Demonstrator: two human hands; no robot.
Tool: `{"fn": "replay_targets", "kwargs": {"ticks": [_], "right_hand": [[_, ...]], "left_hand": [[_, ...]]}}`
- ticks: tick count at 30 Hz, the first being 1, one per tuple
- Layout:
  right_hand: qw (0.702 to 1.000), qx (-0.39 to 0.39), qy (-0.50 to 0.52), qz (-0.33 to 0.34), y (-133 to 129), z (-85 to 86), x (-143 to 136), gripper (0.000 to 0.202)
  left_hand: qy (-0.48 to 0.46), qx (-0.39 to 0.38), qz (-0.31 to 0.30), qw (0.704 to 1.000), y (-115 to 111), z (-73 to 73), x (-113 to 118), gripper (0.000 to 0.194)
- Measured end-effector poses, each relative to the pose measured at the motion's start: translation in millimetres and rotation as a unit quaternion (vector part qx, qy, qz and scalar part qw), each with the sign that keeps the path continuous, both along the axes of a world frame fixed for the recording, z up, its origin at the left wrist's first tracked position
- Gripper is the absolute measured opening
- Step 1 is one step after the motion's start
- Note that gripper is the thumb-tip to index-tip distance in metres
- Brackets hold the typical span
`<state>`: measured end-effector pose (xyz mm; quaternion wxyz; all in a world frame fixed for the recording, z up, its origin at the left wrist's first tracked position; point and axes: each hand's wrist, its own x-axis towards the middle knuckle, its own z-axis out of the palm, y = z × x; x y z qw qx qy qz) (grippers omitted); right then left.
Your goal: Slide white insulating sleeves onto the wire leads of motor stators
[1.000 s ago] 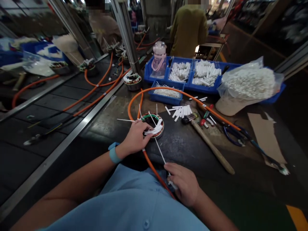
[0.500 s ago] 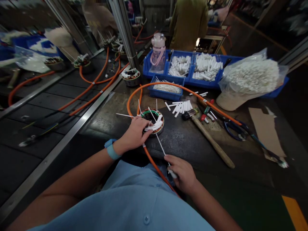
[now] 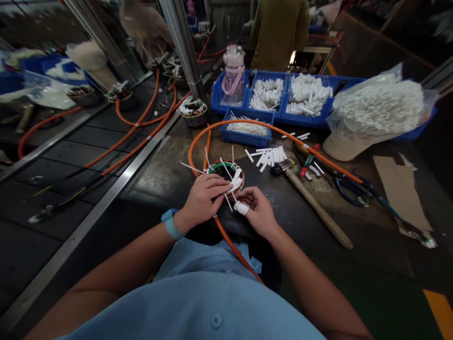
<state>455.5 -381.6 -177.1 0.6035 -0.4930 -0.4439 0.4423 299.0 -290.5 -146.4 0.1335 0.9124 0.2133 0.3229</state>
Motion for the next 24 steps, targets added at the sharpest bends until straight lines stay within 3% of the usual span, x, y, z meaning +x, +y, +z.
{"fn": "replay_targets", "kwargs": {"ticks": [16,24], "right_hand": [[1.000,0.006,-0.022,-0.003,-10.7,-2.8,0.9,0.024],[0.991,-0.044,-0.103,-0.077,16.8,1.9,-3.1,0.026]], "left_hand": [[0.084,0.118,-0.047,0.988,2.0,3.7,-3.8,0.029],[0.034,0.094,-0.048,0.994,5.2,0.5,-2.8,0.029]]}}
